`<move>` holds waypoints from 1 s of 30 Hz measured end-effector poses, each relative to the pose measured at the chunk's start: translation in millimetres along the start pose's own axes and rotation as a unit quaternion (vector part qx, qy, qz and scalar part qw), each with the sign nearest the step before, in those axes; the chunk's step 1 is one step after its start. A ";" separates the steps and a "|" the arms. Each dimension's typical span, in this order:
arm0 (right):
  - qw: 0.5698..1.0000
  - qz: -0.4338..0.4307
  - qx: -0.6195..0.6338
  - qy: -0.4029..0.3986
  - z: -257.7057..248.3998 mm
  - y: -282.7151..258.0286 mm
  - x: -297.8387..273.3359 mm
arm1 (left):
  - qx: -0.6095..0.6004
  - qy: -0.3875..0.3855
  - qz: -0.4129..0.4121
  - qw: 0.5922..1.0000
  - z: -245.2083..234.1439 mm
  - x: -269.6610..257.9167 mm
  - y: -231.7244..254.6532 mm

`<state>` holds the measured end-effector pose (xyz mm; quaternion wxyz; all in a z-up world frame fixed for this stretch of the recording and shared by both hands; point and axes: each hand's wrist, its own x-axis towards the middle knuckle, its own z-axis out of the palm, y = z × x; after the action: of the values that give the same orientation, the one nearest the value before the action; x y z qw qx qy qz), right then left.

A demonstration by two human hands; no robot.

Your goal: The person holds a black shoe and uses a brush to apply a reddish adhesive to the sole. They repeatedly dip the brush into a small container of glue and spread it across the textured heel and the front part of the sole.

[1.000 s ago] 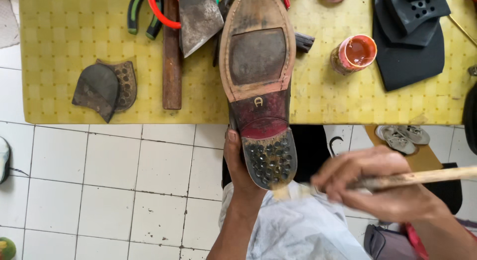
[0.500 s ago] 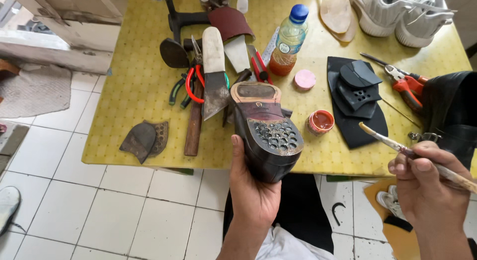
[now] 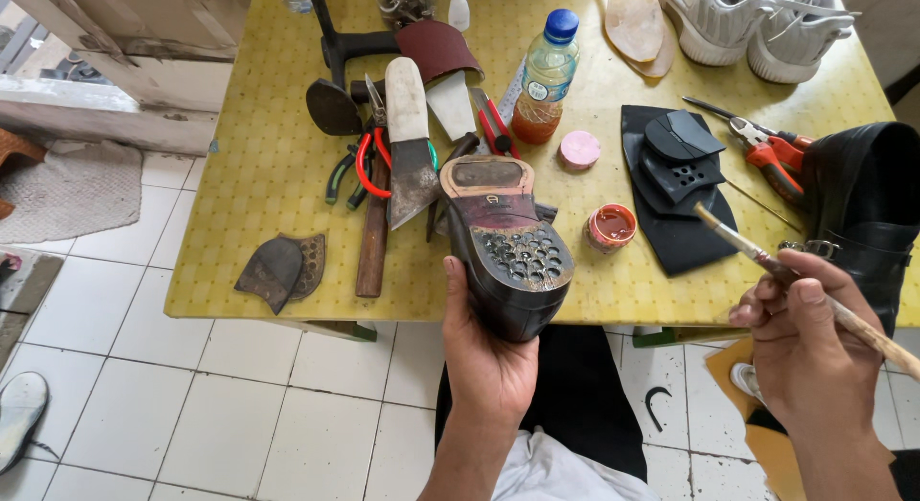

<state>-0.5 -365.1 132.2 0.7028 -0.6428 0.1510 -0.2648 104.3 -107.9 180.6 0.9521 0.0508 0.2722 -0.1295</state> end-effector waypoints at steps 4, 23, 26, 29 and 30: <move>0.995 -0.073 -0.010 0.069 56.0 -16.5 -3.7 | 0.012 0.011 0.002 1.000 12.1 -7.7 -4.8; 0.840 -0.477 -0.239 0.097 209.1 -68.0 10.8 | -0.084 -0.084 -0.078 0.990 1.7 14.6 -39.8; 0.842 -0.452 -0.272 0.113 183.0 -40.6 48.0 | -0.073 -0.071 -0.044 0.994 12.6 4.5 -27.1; 0.853 -0.432 -0.251 0.150 153.8 -40.4 67.7 | -0.056 0.008 -0.008 0.998 33.0 -12.1 -16.4; 0.856 -0.442 -0.216 0.160 143.6 -45.6 71.2 | -0.060 0.021 -0.013 0.998 38.4 -15.7 -15.5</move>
<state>128.7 -288.7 204.5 0.3218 -0.7263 0.0149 -0.6072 106.6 -125.8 221.0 0.9458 -0.0069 0.2999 -0.1245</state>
